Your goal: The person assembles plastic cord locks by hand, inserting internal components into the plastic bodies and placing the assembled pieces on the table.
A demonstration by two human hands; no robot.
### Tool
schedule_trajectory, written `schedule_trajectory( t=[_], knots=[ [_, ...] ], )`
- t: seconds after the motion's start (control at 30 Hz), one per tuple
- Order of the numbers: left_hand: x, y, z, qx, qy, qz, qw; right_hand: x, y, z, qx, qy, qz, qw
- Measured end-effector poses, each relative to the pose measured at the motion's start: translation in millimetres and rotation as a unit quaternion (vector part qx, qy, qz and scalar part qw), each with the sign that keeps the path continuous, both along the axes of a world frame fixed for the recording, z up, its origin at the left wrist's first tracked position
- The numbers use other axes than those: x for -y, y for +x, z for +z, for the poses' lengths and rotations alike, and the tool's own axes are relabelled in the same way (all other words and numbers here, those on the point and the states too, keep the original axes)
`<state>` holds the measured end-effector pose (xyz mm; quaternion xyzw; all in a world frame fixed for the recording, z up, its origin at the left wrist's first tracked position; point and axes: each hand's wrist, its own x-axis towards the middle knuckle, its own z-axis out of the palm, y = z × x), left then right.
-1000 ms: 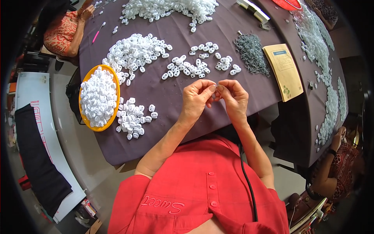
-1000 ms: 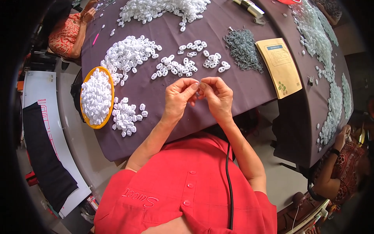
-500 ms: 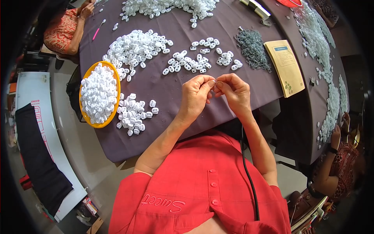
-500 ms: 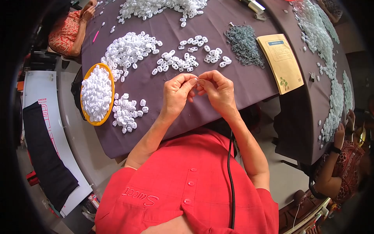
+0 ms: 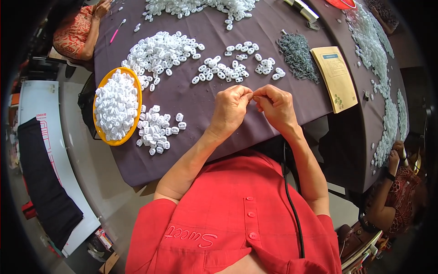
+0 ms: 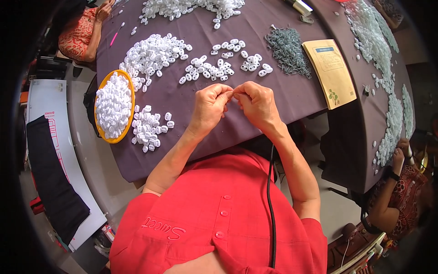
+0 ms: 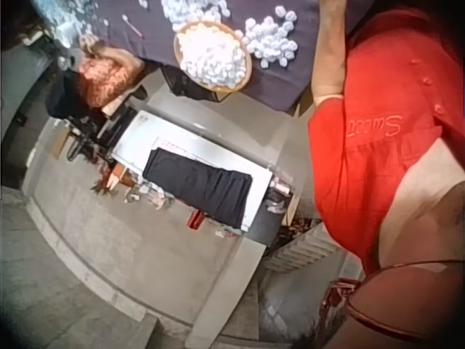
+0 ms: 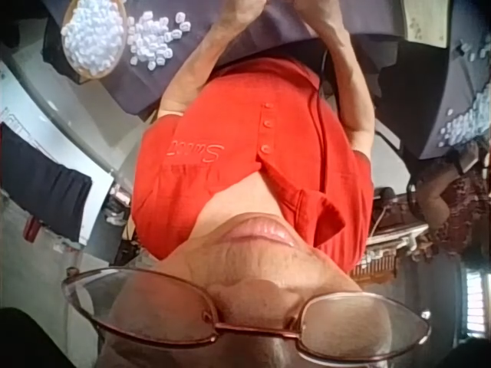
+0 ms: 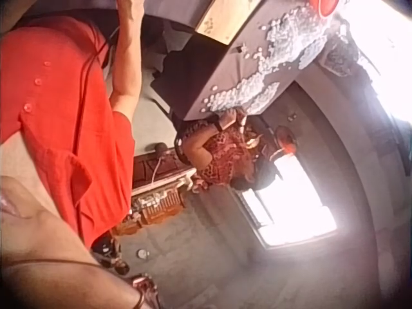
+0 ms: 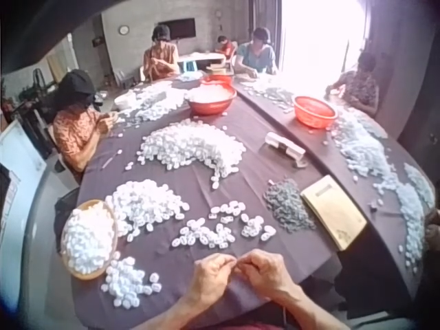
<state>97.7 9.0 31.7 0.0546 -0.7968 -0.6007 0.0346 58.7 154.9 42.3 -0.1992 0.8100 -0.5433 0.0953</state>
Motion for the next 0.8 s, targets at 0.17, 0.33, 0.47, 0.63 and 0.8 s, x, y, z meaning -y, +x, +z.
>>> schedule_trajectory(
  t=[0.17, 0.33, 0.47, 0.63, 0.8],
  knots=[
    [0, -1, 3, 0.108, 0.18, 0.014, 0.978, 2, 1, -11, 0.129, -0.097, -0.047, 0.986],
    [0, 2, -6, 0.1, 0.195, 0.024, 0.975, 4, 3, -11, 0.139, -0.104, -0.046, 0.984],
    [0, 0, -14, 0.109, 0.211, 0.041, 0.97, 4, -1, -18, 0.146, -0.095, -0.043, 0.984],
    [1, -2, -23, 0.13, 0.226, 0.031, 0.965, 5, -2, -30, 0.162, -0.091, -0.063, 0.981],
    [-4, -2, -27, 0.118, 0.222, 0.03, 0.967, 6, 3, -29, 0.128, -0.062, -0.062, 0.988]
  ],
)
